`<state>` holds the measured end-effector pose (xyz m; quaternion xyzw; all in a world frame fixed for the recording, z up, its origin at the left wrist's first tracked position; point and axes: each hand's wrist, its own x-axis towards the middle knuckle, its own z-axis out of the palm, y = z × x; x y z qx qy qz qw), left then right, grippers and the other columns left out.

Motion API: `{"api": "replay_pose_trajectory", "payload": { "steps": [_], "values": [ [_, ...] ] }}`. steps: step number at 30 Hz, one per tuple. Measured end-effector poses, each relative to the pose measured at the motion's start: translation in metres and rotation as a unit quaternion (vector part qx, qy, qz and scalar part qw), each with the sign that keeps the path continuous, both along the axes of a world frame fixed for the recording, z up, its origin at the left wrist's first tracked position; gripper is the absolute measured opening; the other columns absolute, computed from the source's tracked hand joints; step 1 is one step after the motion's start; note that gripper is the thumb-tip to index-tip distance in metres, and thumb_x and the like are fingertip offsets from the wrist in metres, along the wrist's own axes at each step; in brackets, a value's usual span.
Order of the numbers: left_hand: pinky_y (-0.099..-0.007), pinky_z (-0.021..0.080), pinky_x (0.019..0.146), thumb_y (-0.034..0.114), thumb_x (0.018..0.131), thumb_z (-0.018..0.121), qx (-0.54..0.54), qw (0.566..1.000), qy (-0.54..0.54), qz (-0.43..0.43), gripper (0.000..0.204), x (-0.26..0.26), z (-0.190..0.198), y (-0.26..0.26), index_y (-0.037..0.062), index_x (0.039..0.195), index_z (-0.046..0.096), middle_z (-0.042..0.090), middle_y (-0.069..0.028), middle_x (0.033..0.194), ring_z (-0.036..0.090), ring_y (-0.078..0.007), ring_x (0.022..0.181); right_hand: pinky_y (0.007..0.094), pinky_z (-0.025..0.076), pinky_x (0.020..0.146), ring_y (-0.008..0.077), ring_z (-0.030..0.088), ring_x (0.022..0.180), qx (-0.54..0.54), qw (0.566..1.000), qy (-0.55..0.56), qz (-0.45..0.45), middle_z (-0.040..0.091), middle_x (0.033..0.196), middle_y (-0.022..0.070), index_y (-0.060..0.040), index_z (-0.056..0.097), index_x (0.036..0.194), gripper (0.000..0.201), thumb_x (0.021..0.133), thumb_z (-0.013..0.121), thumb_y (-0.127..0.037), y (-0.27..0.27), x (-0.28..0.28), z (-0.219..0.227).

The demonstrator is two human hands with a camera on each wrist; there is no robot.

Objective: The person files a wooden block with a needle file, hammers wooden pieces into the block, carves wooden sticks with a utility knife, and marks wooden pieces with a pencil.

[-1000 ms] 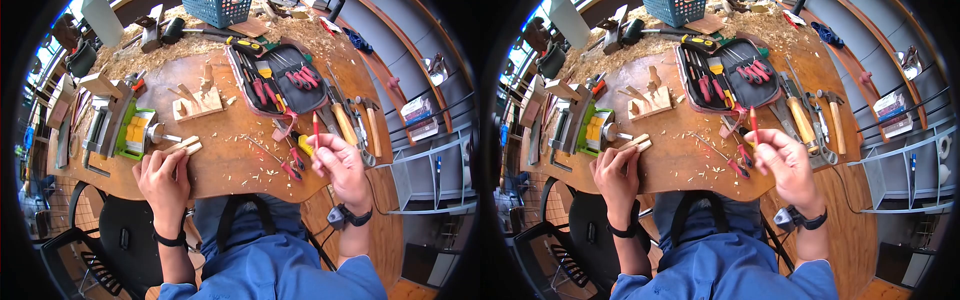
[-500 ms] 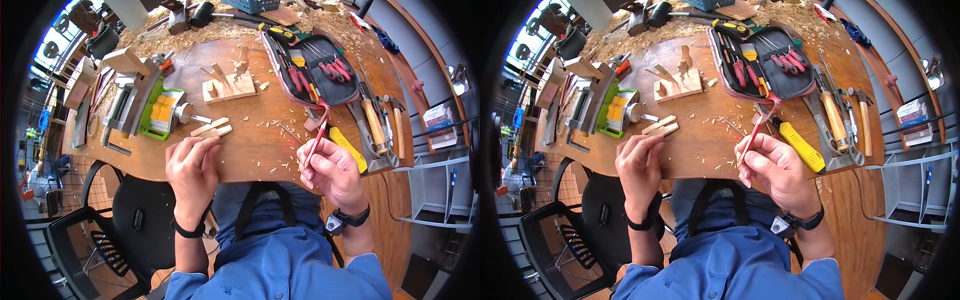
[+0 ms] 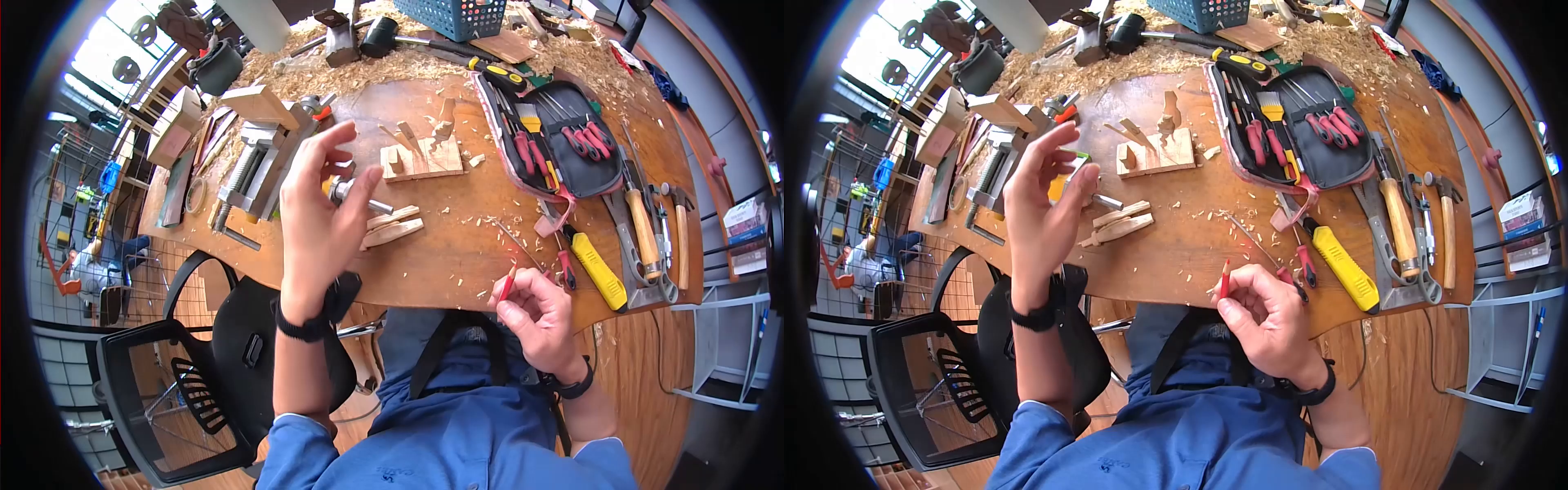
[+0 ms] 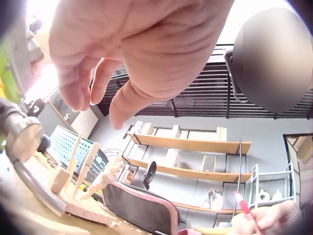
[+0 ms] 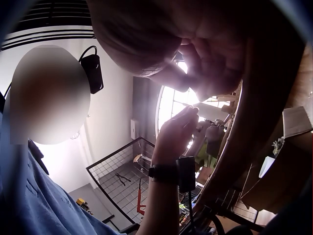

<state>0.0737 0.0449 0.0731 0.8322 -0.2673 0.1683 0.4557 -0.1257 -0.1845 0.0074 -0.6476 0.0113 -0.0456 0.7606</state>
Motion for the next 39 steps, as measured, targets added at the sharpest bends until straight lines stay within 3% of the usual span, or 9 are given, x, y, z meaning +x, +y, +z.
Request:
{"api": "replay_pose_trajectory", "payload": {
  "steps": [5, 9, 14, 21, 32, 35, 37, 38, 39],
  "values": [
    [-0.0333, 0.062, 0.091, 0.000, 0.094, 0.078, 0.068, 0.997, 0.021, 0.021, 0.047, 0.035, -0.001, -0.016, -0.0028, 0.139, 0.067, 0.078, -0.0133, 0.123, 0.076, -0.0184, 0.103, 0.0226, 0.056, 0.076, 0.0046, 0.067, 0.086, -0.021, 0.999, -0.025, 0.001, 0.070, 0.098, 0.0025, 0.0022, 0.066, 0.111, 0.008, 0.104, 0.068, 0.001, 0.002, 0.000, -0.005],
    [-0.0317, 0.062, 0.085, 0.005, 0.098, 0.077, 0.093, 0.992, 0.084, 0.020, 0.034, 0.049, -0.012, -0.025, -0.0046, 0.130, 0.071, 0.080, -0.0121, 0.110, 0.078, -0.0175, 0.095, 0.0252, 0.058, 0.077, 0.0073, 0.068, 0.086, -0.066, 0.997, -0.034, 0.010, 0.071, 0.097, 0.0047, 0.0030, 0.066, 0.109, 0.007, 0.102, 0.069, 0.002, 0.001, 0.000, -0.003],
    [-0.0284, 0.057, 0.073, 0.006, 0.100, 0.076, 0.096, 0.993, 0.066, 0.023, 0.015, 0.050, -0.016, -0.029, -0.0045, 0.111, 0.077, 0.079, -0.0081, 0.085, 0.075, -0.0113, 0.077, 0.0259, 0.058, 0.078, 0.0080, 0.069, 0.086, -0.077, 0.996, -0.033, 0.010, 0.071, 0.096, 0.0049, 0.0029, 0.067, 0.108, 0.007, 0.102, 0.069, 0.002, 0.000, 0.001, -0.003],
    [-0.0296, 0.058, 0.072, 0.009, 0.103, 0.073, 0.114, 0.990, 0.075, 0.029, 0.014, 0.050, -0.014, -0.030, -0.0037, 0.106, 0.077, 0.079, -0.0097, 0.081, 0.076, -0.0123, 0.076, 0.0252, 0.059, 0.079, 0.0078, 0.069, 0.087, -0.064, 0.997, -0.036, 0.003, 0.072, 0.097, 0.0052, 0.0027, 0.067, 0.108, 0.007, 0.101, 0.070, 0.001, 0.001, 0.001, -0.001],
    [-0.0363, 0.058, 0.072, 0.010, 0.102, 0.070, 0.149, 0.987, -0.013, 0.062, 0.013, 0.047, -0.015, -0.031, -0.0024, 0.098, 0.072, 0.079, -0.0142, 0.083, 0.078, -0.0261, 0.075, 0.0246, 0.058, 0.077, 0.0072, 0.068, 0.084, -0.068, 0.997, -0.031, 0.004, 0.072, 0.095, 0.0047, 0.0026, 0.068, 0.107, 0.007, 0.101, 0.070, 0.001, 0.002, 0.001, -0.006],
    [-0.0372, 0.058, 0.072, 0.010, 0.102, 0.070, 0.154, 0.987, -0.011, 0.047, 0.013, 0.045, -0.015, -0.028, -0.0026, 0.099, 0.072, 0.078, -0.0151, 0.082, 0.077, -0.0274, 0.074, 0.0261, 0.059, 0.075, 0.0101, 0.070, 0.081, -0.103, 0.994, -0.041, -0.001, 0.072, 0.094, 0.0060, 0.0027, 0.068, 0.108, 0.010, 0.099, 0.070, 0.003, 0.005, 0.001, 0.000],
    [-0.0374, 0.058, 0.072, 0.011, 0.102, 0.070, 0.155, 0.987, -0.001, 0.038, 0.014, 0.038, -0.009, -0.027, -0.0025, 0.099, 0.072, 0.078, -0.0154, 0.082, 0.077, -0.0276, 0.074, 0.0302, 0.059, 0.070, 0.0187, 0.073, 0.076, -0.244, 0.966, -0.079, 0.000, 0.071, 0.094, 0.0111, 0.0028, 0.068, 0.111, 0.015, 0.096, 0.070, 0.005, 0.005, 0.001, 0.024],
    [-0.0376, 0.058, 0.072, 0.012, 0.102, 0.070, 0.156, 0.987, 0.010, 0.031, 0.014, 0.036, -0.008, -0.026, -0.0025, 0.100, 0.073, 0.078, -0.0157, 0.082, 0.077, -0.0278, 0.074, 0.0387, 0.059, 0.073, 0.0299, 0.072, 0.080, -0.310, 0.944, -0.114, 0.005, 0.067, 0.093, 0.0164, 0.0029, 0.067, 0.110, 0.018, 0.092, 0.071, 0.005, 0.004, 0.003, 0.032],
    [-0.0376, 0.058, 0.072, 0.012, 0.102, 0.070, 0.159, 0.987, 0.010, 0.029, 0.014, 0.036, -0.008, -0.026, -0.0025, 0.100, 0.073, 0.078, -0.0157, 0.082, 0.077, -0.0278, 0.074, 0.0387, 0.059, 0.073, 0.0299, 0.072, 0.080, -0.307, 0.945, -0.114, 0.003, 0.067, 0.093, 0.0164, 0.0029, 0.067, 0.110, 0.018, 0.092, 0.071, 0.005, 0.001, 0.007, 0.045]
  ]
}}
